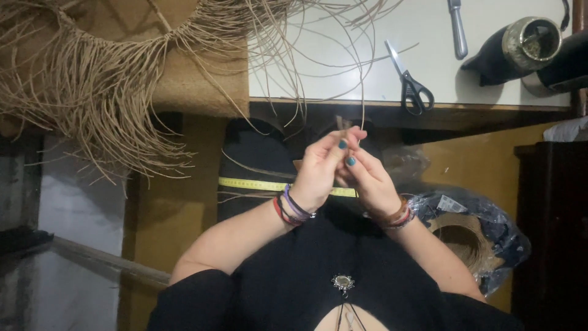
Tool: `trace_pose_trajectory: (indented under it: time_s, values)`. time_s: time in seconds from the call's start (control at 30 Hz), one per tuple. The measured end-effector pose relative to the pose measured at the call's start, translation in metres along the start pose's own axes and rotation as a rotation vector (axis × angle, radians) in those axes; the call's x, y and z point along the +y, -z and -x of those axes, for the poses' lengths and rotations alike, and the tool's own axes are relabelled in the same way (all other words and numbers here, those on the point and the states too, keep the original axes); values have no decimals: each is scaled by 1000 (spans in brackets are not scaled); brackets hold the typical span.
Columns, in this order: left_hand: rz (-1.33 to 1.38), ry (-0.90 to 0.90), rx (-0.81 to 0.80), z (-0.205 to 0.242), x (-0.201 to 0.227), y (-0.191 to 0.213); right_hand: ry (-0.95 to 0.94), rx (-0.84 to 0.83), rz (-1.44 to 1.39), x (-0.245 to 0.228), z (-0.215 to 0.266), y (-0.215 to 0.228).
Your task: Measuring and cutting bundles of natural fibers to a specific length using a tape measure and scissors.
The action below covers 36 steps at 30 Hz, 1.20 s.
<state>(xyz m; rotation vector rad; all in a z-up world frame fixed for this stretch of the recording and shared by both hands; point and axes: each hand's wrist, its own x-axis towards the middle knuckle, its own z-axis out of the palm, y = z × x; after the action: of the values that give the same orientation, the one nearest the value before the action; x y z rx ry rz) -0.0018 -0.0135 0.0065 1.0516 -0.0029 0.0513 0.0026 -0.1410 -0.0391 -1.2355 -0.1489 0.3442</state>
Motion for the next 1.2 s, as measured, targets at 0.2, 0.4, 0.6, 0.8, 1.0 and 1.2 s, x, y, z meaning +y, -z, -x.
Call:
trace_pose_trajectory:
  time_s: [0.2, 0.4, 0.6, 0.8, 1.0, 1.2]
  values:
    - [429, -51, 329, -35, 27, 45, -140, -347, 515, -46, 1, 35]
    - [-317, -299, 458, -30, 70, 120, -274, -360, 874, -49, 31, 108]
    - [-1520, -812, 482, -3, 105, 206, -202, -573, 982, -90, 32, 157]
    - [-2236, -120, 255, 5, 98, 165, -143, -679, 1273, -72, 14, 112]
    - [-1424, -106, -596, 39, 52, 12, 131, -713, 1345, -86, -3, 19]
    - [-1539, -296, -559, 33, 73, 40, 0, -636, 1314, -93, 7, 44]
